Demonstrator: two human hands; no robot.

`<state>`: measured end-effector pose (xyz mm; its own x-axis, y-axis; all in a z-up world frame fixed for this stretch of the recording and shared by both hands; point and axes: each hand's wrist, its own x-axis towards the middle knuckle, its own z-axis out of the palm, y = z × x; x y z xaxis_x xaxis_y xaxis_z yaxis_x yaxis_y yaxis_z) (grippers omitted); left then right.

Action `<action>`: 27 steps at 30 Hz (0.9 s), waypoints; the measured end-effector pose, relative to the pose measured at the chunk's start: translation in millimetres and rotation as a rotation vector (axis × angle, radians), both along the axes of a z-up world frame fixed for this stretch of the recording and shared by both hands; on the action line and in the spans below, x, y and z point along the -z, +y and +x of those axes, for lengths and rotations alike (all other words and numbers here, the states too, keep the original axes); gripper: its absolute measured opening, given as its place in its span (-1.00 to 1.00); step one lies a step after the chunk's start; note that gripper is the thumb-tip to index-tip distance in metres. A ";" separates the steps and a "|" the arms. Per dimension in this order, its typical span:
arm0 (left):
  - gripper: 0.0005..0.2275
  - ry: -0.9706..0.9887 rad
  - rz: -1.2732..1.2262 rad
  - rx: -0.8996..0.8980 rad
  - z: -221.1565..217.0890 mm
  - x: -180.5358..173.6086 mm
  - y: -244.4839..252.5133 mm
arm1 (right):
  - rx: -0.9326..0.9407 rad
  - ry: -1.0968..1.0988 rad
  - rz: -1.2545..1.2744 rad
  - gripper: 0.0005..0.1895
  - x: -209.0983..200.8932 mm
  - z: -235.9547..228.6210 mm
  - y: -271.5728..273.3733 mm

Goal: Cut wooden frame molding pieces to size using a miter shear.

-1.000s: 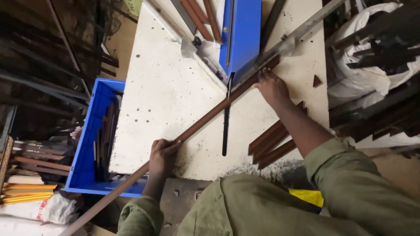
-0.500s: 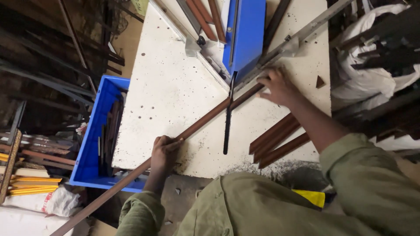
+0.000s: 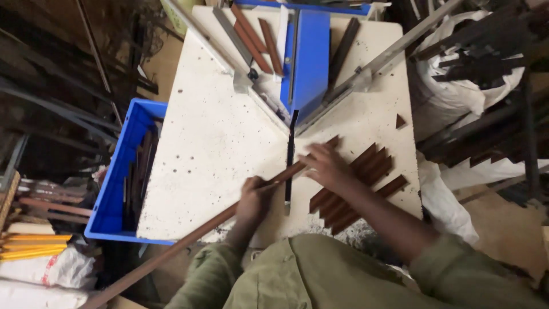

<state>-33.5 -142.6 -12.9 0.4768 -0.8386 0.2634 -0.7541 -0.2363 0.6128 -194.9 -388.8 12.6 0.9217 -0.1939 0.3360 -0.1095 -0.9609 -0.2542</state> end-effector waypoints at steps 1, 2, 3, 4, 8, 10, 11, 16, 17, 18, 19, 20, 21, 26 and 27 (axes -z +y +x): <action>-0.77 -0.009 -0.078 0.043 -4.0 -5.3 -6.0 | 0.021 0.263 -0.015 -0.49 -4.6 7.2 1.1; -0.73 -0.017 -0.155 0.087 -7.6 -10.3 -12.7 | 0.039 0.526 -0.026 -0.52 -9.1 14.9 1.1; -0.73 -0.023 -0.160 0.093 -3.5 -6.4 -1.3 | 0.046 0.520 -0.030 -0.52 -9.9 16.9 -13.4; -0.73 -0.040 -0.090 0.043 1.6 -1.8 9.4 | 0.226 0.612 0.155 -0.55 -10.3 19.5 -28.4; -0.78 0.156 0.131 -0.233 21.4 -19.0 91.0 | 0.306 0.410 -0.223 -0.45 32.9 5.8 -86.5; -0.74 0.007 0.060 -0.214 29.9 -12.8 123.6 | 0.360 0.403 -0.217 -0.36 39.5 11.8 -82.4; -0.70 -0.146 -0.012 -0.207 34.1 -9.7 140.6 | 0.402 0.389 -0.210 -0.25 43.6 16.7 -80.5; -0.71 -0.131 0.046 -0.244 37.1 -14.6 132.3 | 0.426 0.391 -0.322 -0.22 78.2 31.6 -99.5; -0.71 -0.144 0.011 -0.224 38.4 -13.6 128.7 | 0.396 0.414 -0.385 -0.21 77.7 31.4 -105.6; -0.71 -0.141 0.015 -0.224 45.5 -7.6 122.1 | 0.395 0.418 -0.382 -0.21 74.4 33.8 -114.1; -0.71 -0.138 -0.007 -0.195 50.9 -1.4 116.2 | 0.409 0.458 -0.326 -0.21 70.9 36.3 -122.5; -0.72 -0.134 -0.029 -0.166 56.2 4.8 110.2 | 0.424 0.497 -0.271 -0.21 67.6 38.8 -131.2; -0.72 -0.131 -0.025 -0.166 57.6 -1.1 104.8 | 0.422 0.501 -0.268 -0.21 68.1 41.4 -135.4; -0.79 -0.138 -0.011 -0.175 74.2 -9.9 75.2 | 0.383 0.554 -0.435 -0.24 87.4 49.9 -169.9; -0.79 -0.137 -0.002 -0.183 78.4 -7.5 69.6 | 0.372 0.556 -0.429 -0.24 81.7 57.3 -174.9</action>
